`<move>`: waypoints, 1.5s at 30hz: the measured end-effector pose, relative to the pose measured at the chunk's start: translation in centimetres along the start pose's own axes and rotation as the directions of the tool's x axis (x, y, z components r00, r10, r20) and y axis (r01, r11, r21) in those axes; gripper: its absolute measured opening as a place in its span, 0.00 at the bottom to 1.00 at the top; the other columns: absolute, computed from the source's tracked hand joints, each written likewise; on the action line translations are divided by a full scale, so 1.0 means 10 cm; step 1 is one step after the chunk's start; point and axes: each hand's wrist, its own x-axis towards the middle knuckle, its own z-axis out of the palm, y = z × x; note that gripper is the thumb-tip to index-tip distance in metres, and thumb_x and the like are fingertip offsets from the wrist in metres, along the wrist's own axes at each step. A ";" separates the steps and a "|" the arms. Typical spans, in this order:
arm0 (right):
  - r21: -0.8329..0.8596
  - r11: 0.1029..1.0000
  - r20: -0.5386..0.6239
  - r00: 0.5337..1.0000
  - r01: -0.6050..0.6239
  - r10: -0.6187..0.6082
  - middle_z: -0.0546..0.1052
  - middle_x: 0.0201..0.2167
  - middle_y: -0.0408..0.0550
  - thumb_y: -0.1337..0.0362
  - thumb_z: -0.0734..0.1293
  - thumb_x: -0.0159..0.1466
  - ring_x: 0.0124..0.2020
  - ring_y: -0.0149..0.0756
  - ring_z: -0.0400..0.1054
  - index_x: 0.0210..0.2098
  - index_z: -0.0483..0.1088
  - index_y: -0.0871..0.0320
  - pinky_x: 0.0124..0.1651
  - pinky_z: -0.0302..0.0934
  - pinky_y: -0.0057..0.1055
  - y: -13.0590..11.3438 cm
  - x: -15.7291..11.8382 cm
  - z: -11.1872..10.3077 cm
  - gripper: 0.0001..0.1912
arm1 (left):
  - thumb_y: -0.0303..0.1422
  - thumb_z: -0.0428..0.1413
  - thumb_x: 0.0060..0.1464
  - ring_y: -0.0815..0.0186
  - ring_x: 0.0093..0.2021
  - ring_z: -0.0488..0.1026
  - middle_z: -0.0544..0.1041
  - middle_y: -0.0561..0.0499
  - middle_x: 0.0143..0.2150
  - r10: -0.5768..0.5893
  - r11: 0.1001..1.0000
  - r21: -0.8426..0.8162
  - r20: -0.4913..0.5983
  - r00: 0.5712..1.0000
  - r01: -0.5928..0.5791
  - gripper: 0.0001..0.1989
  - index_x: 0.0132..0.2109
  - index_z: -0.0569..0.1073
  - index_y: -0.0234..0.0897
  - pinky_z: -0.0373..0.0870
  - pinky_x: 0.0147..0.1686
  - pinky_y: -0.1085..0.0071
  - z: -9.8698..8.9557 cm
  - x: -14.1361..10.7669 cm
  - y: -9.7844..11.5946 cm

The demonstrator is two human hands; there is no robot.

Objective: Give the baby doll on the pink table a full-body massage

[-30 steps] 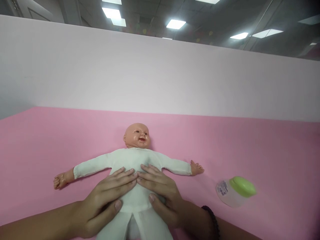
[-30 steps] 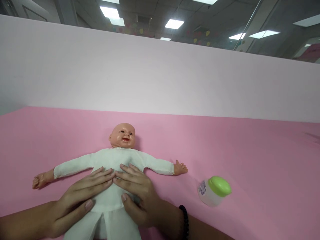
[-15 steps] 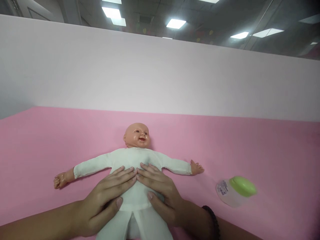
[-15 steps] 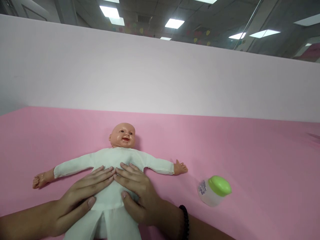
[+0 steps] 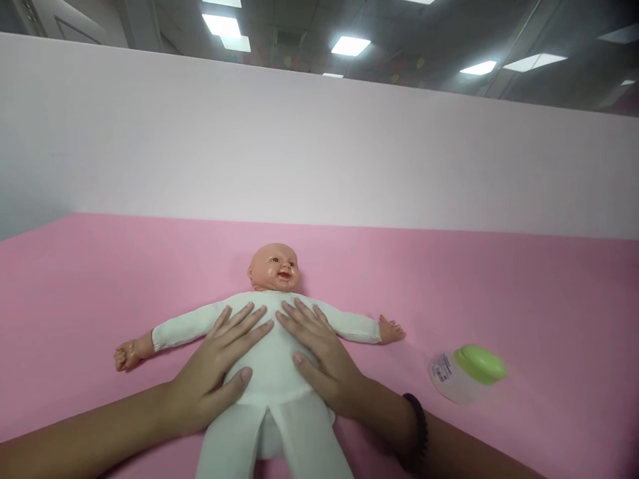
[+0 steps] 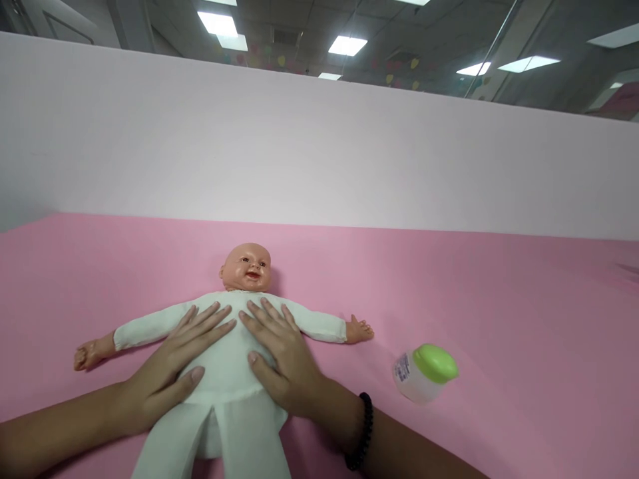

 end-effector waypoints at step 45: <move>0.295 0.774 -0.573 0.545 -0.560 0.612 0.75 0.55 0.53 0.63 0.62 0.61 0.53 0.48 0.71 0.64 0.63 0.51 0.59 0.64 0.51 0.76 -0.37 -0.60 0.31 | 0.46 0.61 0.49 0.47 0.51 0.75 0.77 0.42 0.51 -0.549 0.723 0.123 -0.495 0.673 0.680 0.27 0.53 0.72 0.38 0.70 0.51 0.52 -0.66 -0.31 -1.04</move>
